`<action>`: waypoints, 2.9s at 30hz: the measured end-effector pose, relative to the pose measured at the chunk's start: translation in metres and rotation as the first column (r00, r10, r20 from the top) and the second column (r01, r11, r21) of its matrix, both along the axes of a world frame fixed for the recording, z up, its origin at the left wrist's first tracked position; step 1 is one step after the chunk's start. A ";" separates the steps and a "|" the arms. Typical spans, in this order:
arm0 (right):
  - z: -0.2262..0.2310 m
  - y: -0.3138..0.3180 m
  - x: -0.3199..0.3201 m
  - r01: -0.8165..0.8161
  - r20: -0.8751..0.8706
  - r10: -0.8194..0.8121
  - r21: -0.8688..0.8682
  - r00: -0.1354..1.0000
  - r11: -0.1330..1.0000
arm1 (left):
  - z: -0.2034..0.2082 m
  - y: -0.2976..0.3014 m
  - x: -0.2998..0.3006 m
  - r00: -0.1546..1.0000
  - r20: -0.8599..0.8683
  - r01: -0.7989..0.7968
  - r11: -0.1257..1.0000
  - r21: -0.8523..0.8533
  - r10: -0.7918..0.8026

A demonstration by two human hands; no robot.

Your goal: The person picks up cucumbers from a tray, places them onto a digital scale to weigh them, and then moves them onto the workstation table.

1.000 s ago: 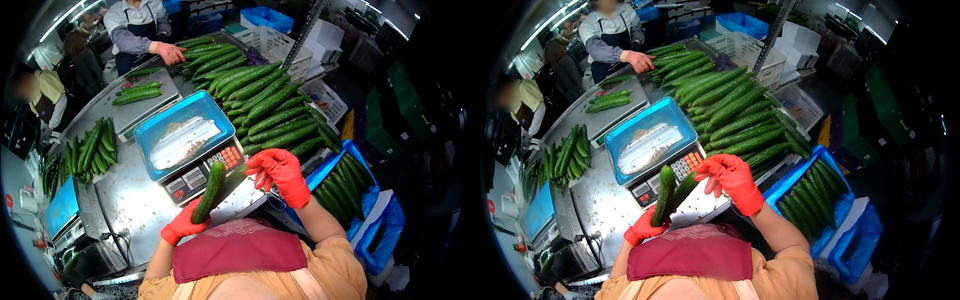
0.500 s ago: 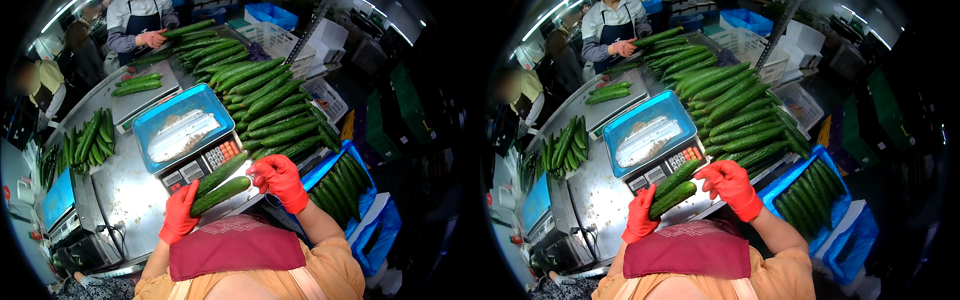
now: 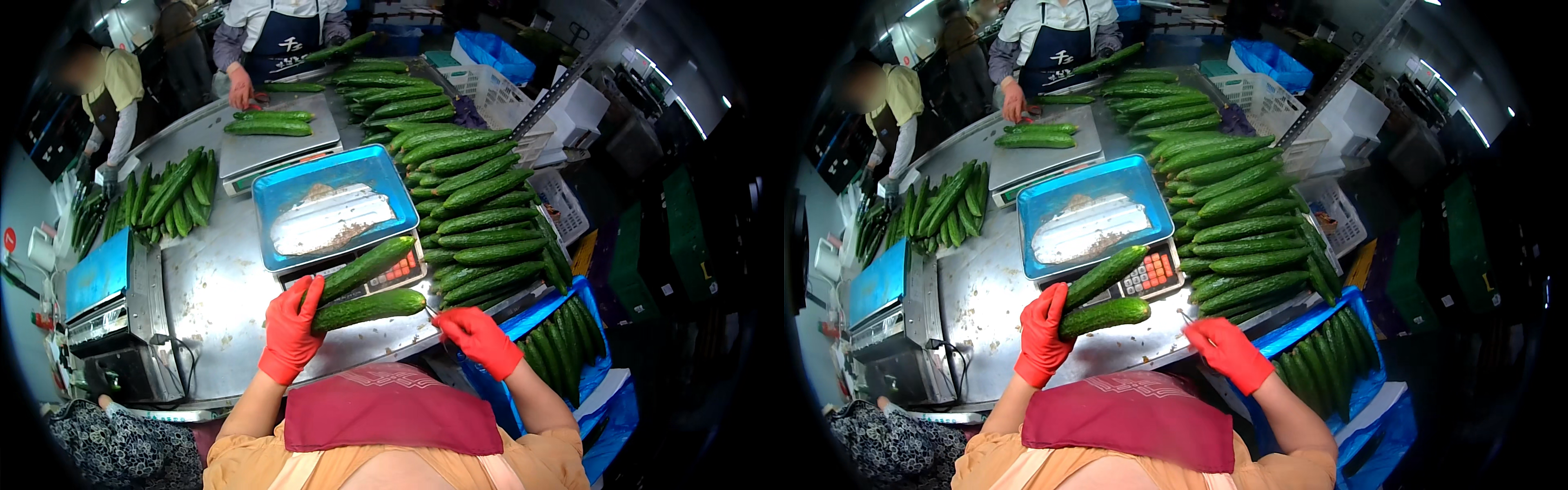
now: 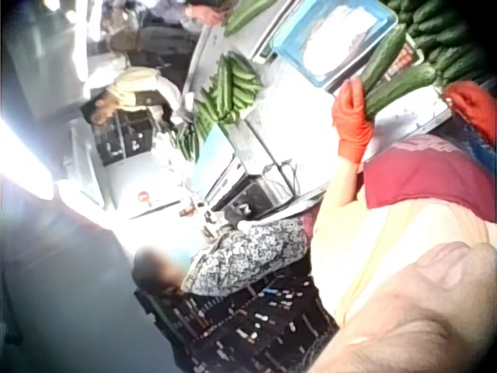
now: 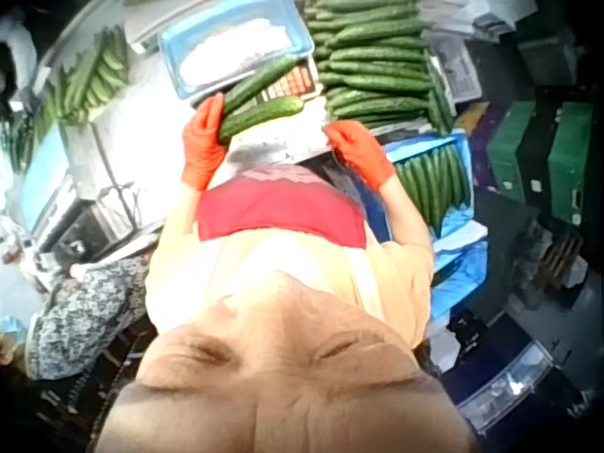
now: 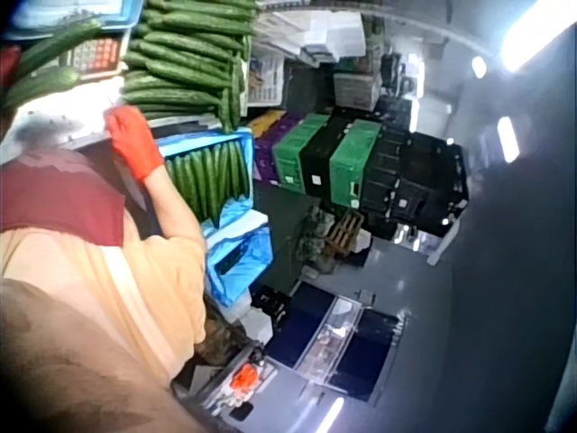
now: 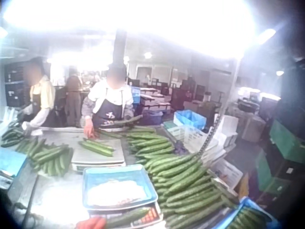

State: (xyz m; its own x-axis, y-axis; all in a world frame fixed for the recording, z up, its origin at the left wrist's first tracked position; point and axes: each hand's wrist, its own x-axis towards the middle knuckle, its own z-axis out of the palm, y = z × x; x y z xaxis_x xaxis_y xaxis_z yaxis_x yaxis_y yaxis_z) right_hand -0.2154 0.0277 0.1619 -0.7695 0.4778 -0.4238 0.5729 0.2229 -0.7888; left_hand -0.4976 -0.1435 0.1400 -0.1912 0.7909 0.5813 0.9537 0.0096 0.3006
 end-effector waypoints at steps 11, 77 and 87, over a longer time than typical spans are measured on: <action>0.056 -0.012 -0.067 0.112 -0.486 -0.323 -0.414 0.812 0.904 | 0.003 -0.010 0.001 0.974 -0.223 0.048 0.997 0.065 -0.032; -0.025 0.257 -0.026 -0.130 0.130 0.367 0.991 0.921 -0.025 | -0.005 -0.014 0.093 0.040 0.998 -0.107 0.993 0.055 -0.051; -0.028 0.267 -0.018 -0.202 0.173 0.391 0.979 0.904 0.035 | -0.009 -0.002 0.074 -0.016 0.996 -0.104 0.991 0.082 -0.084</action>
